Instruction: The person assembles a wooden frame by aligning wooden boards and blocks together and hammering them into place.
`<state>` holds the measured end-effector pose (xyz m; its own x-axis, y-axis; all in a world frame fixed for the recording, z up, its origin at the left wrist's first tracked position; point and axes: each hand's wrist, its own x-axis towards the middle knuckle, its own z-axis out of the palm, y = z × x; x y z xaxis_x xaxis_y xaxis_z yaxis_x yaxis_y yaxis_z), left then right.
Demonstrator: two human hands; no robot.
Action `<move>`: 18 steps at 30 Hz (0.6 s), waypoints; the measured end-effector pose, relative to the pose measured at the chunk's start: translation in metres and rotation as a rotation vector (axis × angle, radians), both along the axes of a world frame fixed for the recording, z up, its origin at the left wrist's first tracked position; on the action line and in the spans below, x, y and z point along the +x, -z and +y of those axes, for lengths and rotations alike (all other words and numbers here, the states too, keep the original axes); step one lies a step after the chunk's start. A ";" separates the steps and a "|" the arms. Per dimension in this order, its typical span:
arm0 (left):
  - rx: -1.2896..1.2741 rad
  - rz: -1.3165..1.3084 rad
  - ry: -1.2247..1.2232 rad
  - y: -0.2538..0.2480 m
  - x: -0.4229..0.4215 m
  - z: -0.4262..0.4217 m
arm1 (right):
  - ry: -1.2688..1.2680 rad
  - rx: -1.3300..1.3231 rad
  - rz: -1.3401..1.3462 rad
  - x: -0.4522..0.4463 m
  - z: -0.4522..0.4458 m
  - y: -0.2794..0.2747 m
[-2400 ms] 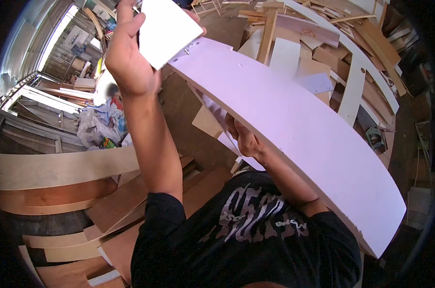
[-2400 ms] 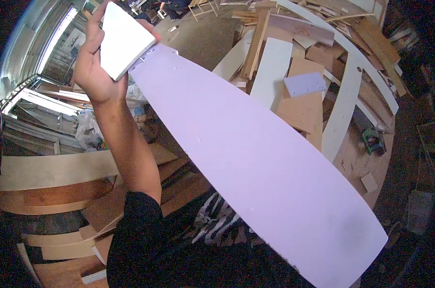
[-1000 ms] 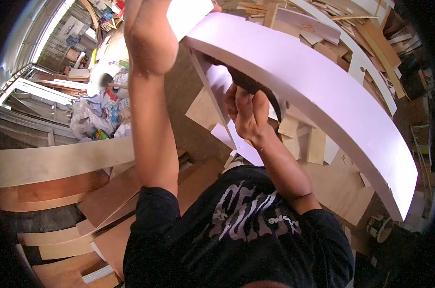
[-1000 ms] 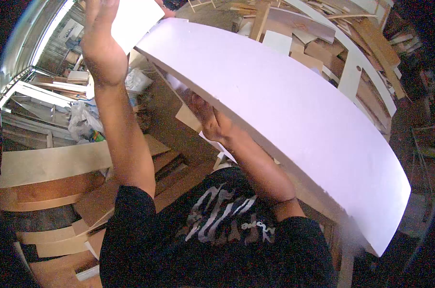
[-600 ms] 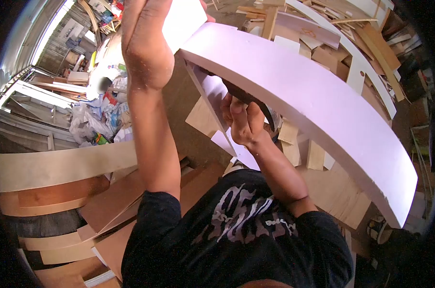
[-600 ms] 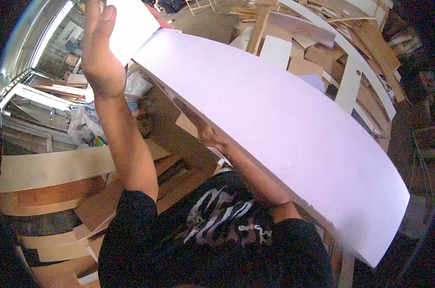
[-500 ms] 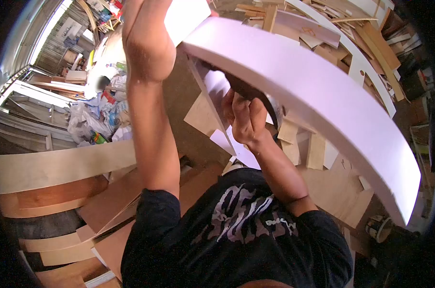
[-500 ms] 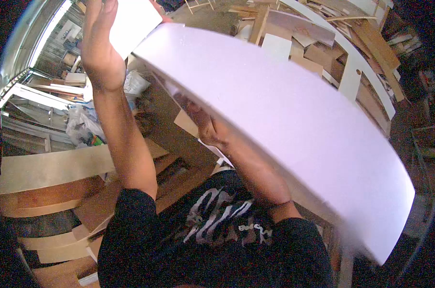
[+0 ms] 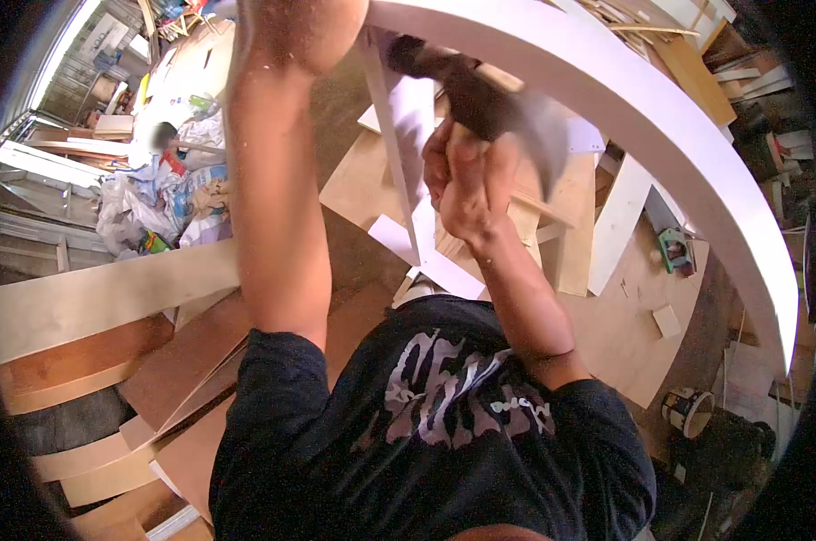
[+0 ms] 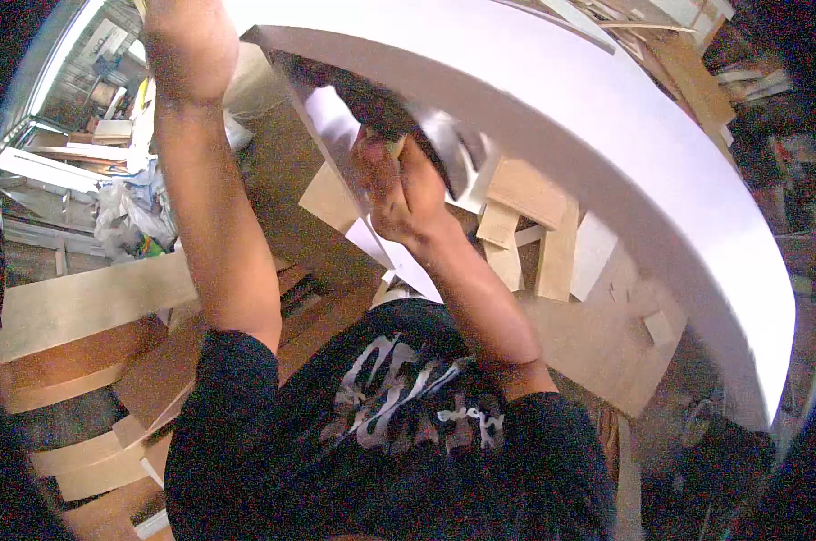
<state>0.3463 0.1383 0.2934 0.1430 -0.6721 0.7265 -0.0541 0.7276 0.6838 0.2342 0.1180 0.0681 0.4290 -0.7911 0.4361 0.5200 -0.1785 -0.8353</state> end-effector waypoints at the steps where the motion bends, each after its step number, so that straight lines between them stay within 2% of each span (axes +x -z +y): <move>1: 0.137 0.220 0.113 -0.003 -0.007 0.004 | -0.022 -0.029 0.035 -0.005 -0.001 0.001; 3: -0.234 -0.238 -0.123 0.033 0.001 -0.018 | -0.063 0.138 0.081 -0.013 0.006 0.019; 4: -0.272 -0.352 -0.166 0.035 0.014 -0.025 | -0.102 0.276 0.021 -0.017 0.014 0.026; 6: -0.366 -0.566 -0.253 0.032 0.032 -0.033 | -0.043 0.194 0.069 -0.026 0.015 0.026; 10: -0.560 -0.498 -0.279 0.049 0.010 -0.046 | -0.111 0.297 -0.068 0.002 0.009 0.008; 12: -0.386 -0.472 -0.248 0.043 0.025 -0.042 | -0.036 0.125 0.132 -0.006 0.002 0.020; 13: -0.342 -0.451 -0.254 0.041 0.020 -0.040 | -0.025 0.493 0.078 -0.006 0.016 0.004; 14: -0.298 -0.429 -0.260 0.039 0.016 -0.038 | -0.078 0.523 0.019 -0.019 0.018 0.011; 15: -0.338 -0.541 -0.289 0.039 0.030 -0.047 | -0.096 0.355 -0.043 -0.027 0.017 0.019; 16: -0.161 -0.376 -0.140 0.028 0.019 -0.036 | -0.107 0.186 -0.109 -0.030 0.017 0.021; 18: 0.143 0.086 0.116 0.005 -0.001 -0.014 | -0.056 0.353 -0.126 -0.014 0.017 0.011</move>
